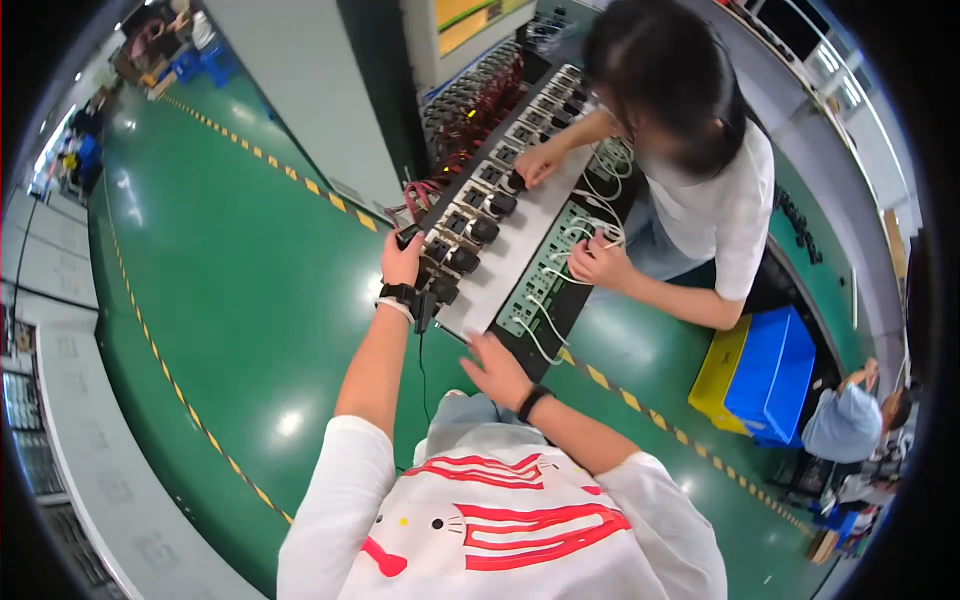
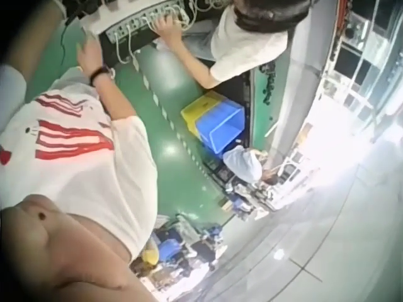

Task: The person picks up power adapters from a table, plugs them into a testing rack, and connects them to USB cables. After testing, the person disconnects the cables, removes the adapters from the rack, and places them back on the table.

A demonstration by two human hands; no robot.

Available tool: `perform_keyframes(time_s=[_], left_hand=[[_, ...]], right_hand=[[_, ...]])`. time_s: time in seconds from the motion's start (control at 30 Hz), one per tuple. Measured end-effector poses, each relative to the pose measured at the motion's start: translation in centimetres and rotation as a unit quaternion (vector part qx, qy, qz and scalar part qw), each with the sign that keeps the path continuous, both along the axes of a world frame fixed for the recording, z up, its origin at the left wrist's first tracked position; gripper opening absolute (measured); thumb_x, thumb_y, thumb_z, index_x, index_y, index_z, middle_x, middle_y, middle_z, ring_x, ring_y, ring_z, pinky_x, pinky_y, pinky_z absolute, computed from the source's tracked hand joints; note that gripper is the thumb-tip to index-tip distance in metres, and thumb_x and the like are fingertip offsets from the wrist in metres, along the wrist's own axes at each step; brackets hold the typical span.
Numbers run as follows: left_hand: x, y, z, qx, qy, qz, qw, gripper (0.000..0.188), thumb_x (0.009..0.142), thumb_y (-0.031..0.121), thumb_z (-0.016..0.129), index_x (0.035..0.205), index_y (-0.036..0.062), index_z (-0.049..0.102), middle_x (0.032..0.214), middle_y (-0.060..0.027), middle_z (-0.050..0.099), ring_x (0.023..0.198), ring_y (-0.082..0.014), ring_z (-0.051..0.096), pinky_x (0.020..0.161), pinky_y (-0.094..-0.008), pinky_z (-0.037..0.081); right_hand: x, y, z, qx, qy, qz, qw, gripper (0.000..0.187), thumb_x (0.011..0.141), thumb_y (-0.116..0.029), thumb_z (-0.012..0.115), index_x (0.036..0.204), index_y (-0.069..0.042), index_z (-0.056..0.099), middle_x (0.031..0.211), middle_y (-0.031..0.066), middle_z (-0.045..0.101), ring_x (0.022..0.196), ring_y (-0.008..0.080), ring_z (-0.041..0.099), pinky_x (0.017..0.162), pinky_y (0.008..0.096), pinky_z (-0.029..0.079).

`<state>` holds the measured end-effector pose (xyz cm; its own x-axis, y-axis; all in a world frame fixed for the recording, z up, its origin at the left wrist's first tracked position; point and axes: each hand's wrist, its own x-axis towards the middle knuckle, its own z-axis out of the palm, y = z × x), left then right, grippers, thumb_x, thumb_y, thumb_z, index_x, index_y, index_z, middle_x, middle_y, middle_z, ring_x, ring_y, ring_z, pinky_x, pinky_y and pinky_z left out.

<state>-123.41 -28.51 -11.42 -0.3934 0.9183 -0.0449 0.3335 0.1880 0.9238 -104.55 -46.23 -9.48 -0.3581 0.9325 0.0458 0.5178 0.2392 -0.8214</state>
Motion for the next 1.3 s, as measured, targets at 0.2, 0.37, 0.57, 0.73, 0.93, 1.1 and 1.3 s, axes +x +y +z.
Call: perform_keyframes(time_s=[0.2,0.37,0.57,0.73,0.93,1.1,1.3], left_hand=[[1.8,1.4,-0.9,-0.004,0.087,-0.062,0.994,0.04,0.076,0.03,0.068,0.106,0.006,0.055,0.092,-0.0183,0.065,0.088,-0.034,0.062,0.078,-0.0399,0.047],[-0.8,2.7,-3.7,-0.003,0.123,-0.18,0.976,0.046,0.071,0.028,0.07,0.107,0.0038,0.057,0.092,-0.0175,0.064,0.088,-0.0309,0.062,0.08,-0.0381,0.047],[-2.4,2.2,-3.2,-0.064,-0.001,-0.231,0.971,0.053,0.073,0.027,0.068,0.117,-0.0002,0.054,0.105,-0.0168,0.063,0.097,-0.0241,0.06,0.087,-0.0314,0.043],[-2.1,2.0,-3.0,-0.028,0.068,-0.266,0.961,0.052,0.077,0.024,0.064,0.121,-0.0011,0.052,0.113,-0.0185,0.06,0.108,-0.0301,0.056,0.092,-0.0342,0.041],[-4.2,2.6,-3.5,0.065,0.142,-0.273,0.949,0.051,0.077,0.025,0.063,0.122,0.002,0.051,0.106,-0.0223,0.06,0.105,-0.035,0.055,0.091,-0.039,0.042],[-3.0,-1.8,-1.3,0.063,0.092,-0.208,0.972,0.027,0.078,0.024,0.064,0.091,0.0006,0.062,0.077,-0.014,0.064,0.072,-0.0297,0.062,0.07,-0.0377,0.048],[-1.4,-6.6,-1.0,0.029,0.157,-0.259,0.953,0.039,0.075,0.03,0.069,0.097,-0.0019,0.064,0.087,-0.0161,0.063,0.083,-0.0303,0.06,0.076,-0.0379,0.047]], right_hand=[[9.7,-6.3,-4.4,-0.517,0.474,-0.137,0.699,0.043,0.092,-0.029,0.053,0.126,-0.004,0.046,0.111,0.0133,0.059,0.096,0.0232,0.059,0.085,0.035,0.048],[9.1,-3.0,-6.5,-0.43,0.667,-0.272,0.544,0.042,0.093,-0.034,0.049,0.121,-0.004,0.047,0.117,0.0136,0.058,0.106,0.0262,0.055,0.093,0.0387,0.043],[10.6,-0.8,-6.3,-0.152,0.821,-0.388,0.391,0.013,0.085,-0.015,0.052,0.075,-0.006,0.049,0.073,0.0084,0.053,0.075,0.0219,0.052,0.074,0.0362,0.045],[18.2,-3.9,-7.4,-0.035,0.776,-0.491,0.395,0.015,0.09,-0.017,0.047,0.079,-0.006,0.048,0.059,-0.0005,0.041,0.051,0.0126,0.039,0.057,0.0282,0.038],[15.6,-5.9,1.1,-0.032,0.646,-0.47,0.601,0.025,0.095,-0.034,0.045,0.094,-0.01,0.051,0.064,-0.0039,0.04,0.05,0.0082,0.033,0.047,0.0219,0.031],[6.2,-4.0,2.2,-0.202,0.241,-0.366,0.876,0.025,0.096,-0.027,0.045,0.088,-0.009,0.06,0.071,-0.0052,0.049,0.06,0.0045,0.039,0.052,0.0219,0.033],[-2.6,4.6,-4.1,-0.116,0.087,-0.19,0.971,0.03,0.093,-0.027,0.044,0.088,-0.002,0.06,0.08,0.0166,0.062,0.077,0.0316,0.059,0.071,0.0367,0.045]])
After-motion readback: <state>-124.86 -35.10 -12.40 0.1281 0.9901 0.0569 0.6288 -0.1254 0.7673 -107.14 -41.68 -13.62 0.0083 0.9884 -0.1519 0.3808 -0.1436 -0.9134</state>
